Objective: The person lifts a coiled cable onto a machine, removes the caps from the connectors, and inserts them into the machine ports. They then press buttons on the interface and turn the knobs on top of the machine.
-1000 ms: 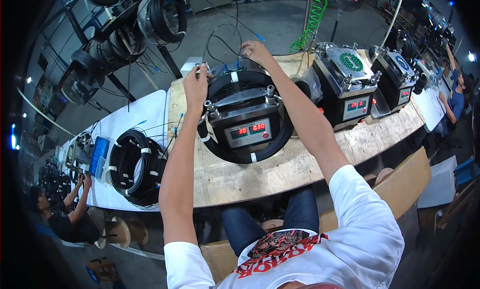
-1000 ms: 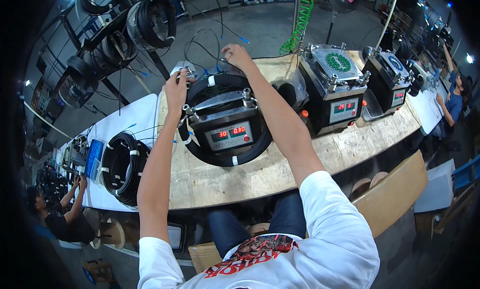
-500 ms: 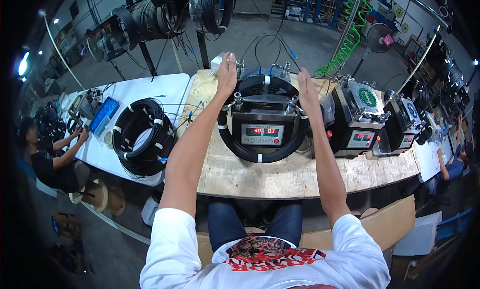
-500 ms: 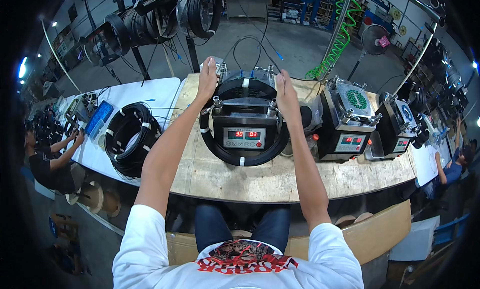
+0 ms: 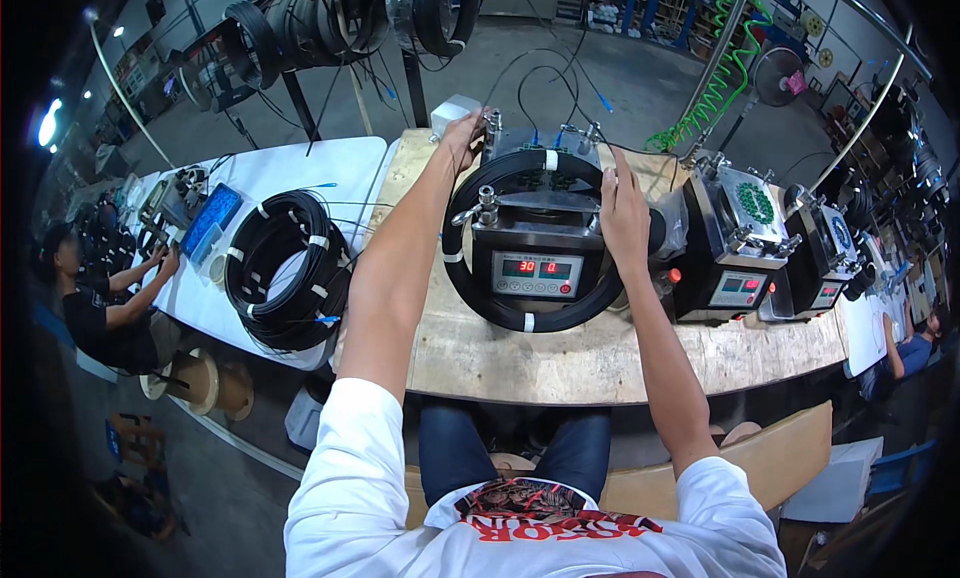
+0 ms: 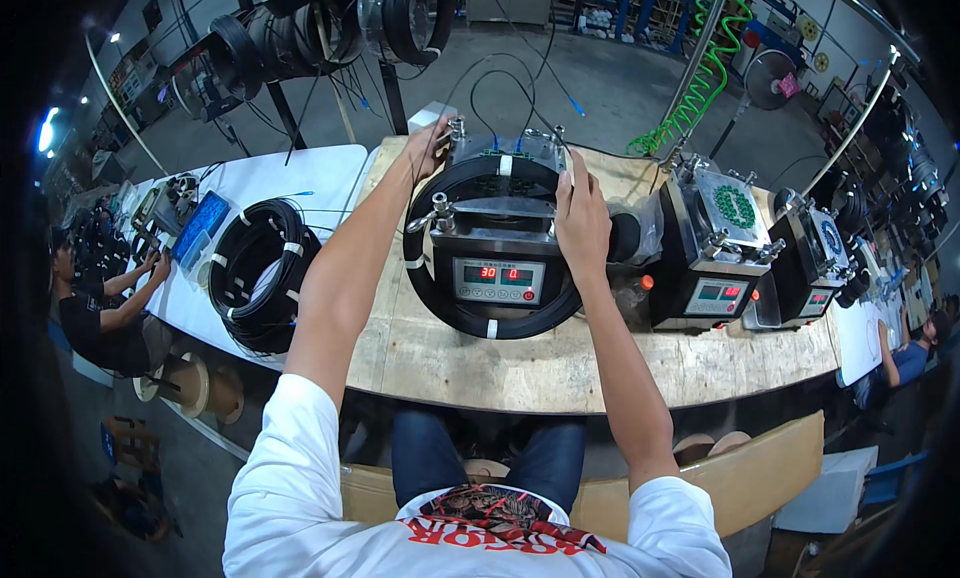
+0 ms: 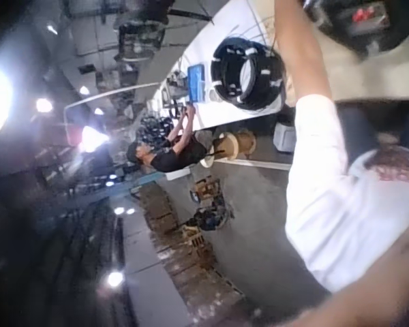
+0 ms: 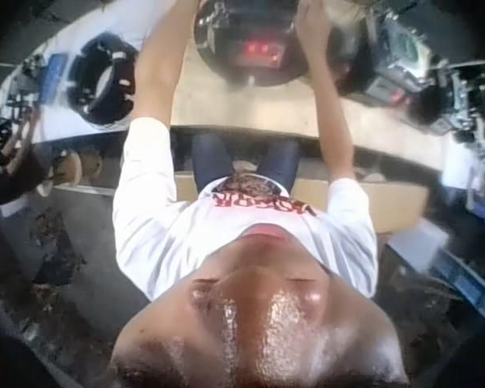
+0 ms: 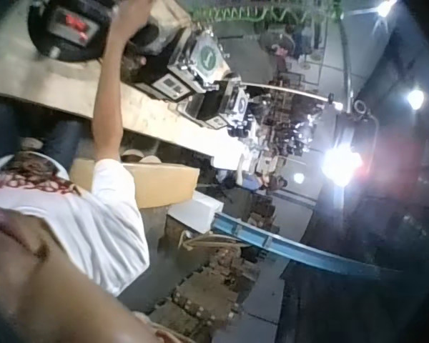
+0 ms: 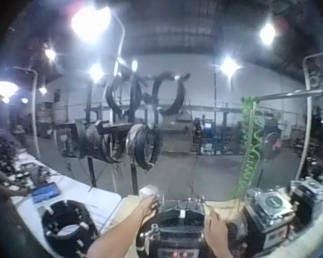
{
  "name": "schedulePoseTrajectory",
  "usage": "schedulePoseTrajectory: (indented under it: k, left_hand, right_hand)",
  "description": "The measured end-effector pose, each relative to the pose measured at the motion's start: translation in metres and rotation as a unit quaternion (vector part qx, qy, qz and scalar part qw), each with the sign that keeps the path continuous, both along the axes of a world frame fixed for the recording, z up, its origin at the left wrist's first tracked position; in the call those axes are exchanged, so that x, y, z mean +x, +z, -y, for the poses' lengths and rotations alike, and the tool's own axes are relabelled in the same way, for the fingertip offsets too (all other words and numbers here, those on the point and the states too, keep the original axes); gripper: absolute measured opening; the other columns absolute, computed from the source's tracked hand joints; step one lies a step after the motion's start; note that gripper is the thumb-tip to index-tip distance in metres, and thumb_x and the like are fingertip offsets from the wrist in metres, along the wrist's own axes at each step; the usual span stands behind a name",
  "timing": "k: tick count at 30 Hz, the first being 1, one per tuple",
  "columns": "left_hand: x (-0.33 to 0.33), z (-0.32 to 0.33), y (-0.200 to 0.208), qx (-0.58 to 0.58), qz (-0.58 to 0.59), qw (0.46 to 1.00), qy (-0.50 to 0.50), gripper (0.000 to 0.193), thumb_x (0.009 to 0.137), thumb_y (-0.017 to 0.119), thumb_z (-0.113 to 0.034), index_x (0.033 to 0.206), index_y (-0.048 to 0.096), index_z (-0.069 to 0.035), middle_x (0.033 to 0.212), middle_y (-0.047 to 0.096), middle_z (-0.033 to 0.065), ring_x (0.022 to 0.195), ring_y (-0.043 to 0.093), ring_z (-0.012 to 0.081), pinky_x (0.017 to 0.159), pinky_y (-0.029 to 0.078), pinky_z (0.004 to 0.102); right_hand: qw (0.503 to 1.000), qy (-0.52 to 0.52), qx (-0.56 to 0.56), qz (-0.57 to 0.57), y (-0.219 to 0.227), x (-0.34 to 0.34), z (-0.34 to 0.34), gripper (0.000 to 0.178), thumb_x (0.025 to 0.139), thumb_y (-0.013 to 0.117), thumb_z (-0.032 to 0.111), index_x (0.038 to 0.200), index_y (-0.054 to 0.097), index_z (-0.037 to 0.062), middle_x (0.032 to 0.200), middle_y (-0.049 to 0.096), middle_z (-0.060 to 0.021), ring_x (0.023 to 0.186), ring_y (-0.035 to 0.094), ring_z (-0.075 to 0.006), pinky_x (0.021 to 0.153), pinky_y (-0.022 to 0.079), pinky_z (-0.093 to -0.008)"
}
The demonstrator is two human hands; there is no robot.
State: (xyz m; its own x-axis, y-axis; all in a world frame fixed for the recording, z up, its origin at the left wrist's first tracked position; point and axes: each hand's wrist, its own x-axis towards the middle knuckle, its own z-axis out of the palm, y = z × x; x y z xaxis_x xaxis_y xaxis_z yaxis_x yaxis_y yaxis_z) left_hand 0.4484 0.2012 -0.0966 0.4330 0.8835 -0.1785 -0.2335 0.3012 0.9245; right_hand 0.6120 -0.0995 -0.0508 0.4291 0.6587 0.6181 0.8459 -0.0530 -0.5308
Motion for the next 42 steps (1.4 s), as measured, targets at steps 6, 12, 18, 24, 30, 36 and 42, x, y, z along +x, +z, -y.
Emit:
schedulePoseTrajectory:
  k: [6,12,18,24,30,36,42]
  left_hand:
    - [0.006,-0.015,-0.009,-0.097,0.054,0.985,0.13,0.045,0.083,0.078,-0.043,0.108,0.064,-0.007,0.096,0.069,0.0054,0.085,0.064,0.0179,0.068,0.052,0.0377]
    - [0.006,-0.009,-0.02,0.053,0.074,0.986,0.141,0.03,0.091,0.072,-0.027,0.109,0.064,-0.005,0.091,0.073,0.0059,0.083,0.068,0.0156,0.061,0.049,0.0303]
    - [0.007,0.002,0.01,0.093,-0.072,0.992,0.034,0.045,0.099,0.055,-0.045,0.111,0.072,-0.006,0.093,0.074,0.0071,0.085,0.067,0.0189,0.071,0.052,0.0312]
    - [0.013,0.033,0.04,0.003,-0.076,0.985,-0.156,0.085,0.098,0.013,-0.068,0.124,0.066,-0.006,0.109,0.07,0.0119,0.099,0.064,0.0231,0.085,0.053,0.0362]
    - [-0.06,0.006,0.041,0.133,-0.054,0.986,-0.087,0.068,0.099,0.027,-0.066,0.142,0.049,-0.017,0.15,0.038,0.0158,0.115,0.055,0.0314,0.089,0.049,0.0467]
    - [-0.11,0.106,0.067,0.44,-0.194,0.846,0.232,0.037,0.105,0.044,-0.032,0.111,0.065,-0.002,0.078,0.059,0.0035,0.067,0.053,0.0129,0.062,0.044,0.0281]
    - [-0.129,0.224,0.036,0.668,-0.291,0.682,0.066,0.017,0.096,0.061,-0.014,0.107,0.06,-0.001,0.082,0.06,0.0136,0.076,0.061,0.0271,0.066,0.046,0.0362]
  right_hand:
    - [1.0,-0.004,-0.015,-0.013,0.002,-0.006,-0.002,0.042,0.104,0.041,0.03,0.142,0.044,0.0138,0.114,0.062,-0.0208,0.1,0.062,-0.0418,0.083,0.051,-0.0479]
    - [0.999,0.012,0.007,-0.032,0.001,-0.004,-0.006,0.041,0.102,0.045,0.024,0.141,0.045,0.0131,0.112,0.063,-0.0211,0.1,0.062,-0.0414,0.083,0.05,-0.0485]
    - [1.0,0.013,0.021,-0.014,0.002,-0.013,-0.005,0.041,0.101,0.047,0.023,0.141,0.046,0.0141,0.11,0.063,-0.02,0.094,0.064,-0.041,0.08,0.051,-0.0479]
    - [1.0,-0.022,0.0,0.008,-0.001,-0.007,-0.001,0.04,0.101,0.045,0.024,0.14,0.045,0.0141,0.106,0.063,-0.02,0.093,0.064,-0.0412,0.078,0.052,-0.0491]
    - [1.0,-0.005,0.002,0.009,0.002,-0.018,-0.008,0.042,0.101,0.043,0.026,0.141,0.045,0.0138,0.108,0.064,-0.0204,0.095,0.064,-0.0411,0.078,0.053,-0.05]
    - [1.0,-0.018,0.002,0.003,-0.006,0.003,-0.004,0.045,0.101,0.043,0.029,0.143,0.043,0.0137,0.116,0.064,-0.0209,0.101,0.063,-0.0413,0.082,0.053,-0.0487]
    - [1.0,-0.014,0.002,0.0,-0.007,-0.002,-0.007,0.045,0.101,0.044,0.03,0.143,0.044,0.0131,0.117,0.064,-0.0213,0.101,0.063,-0.0419,0.083,0.052,-0.0489]
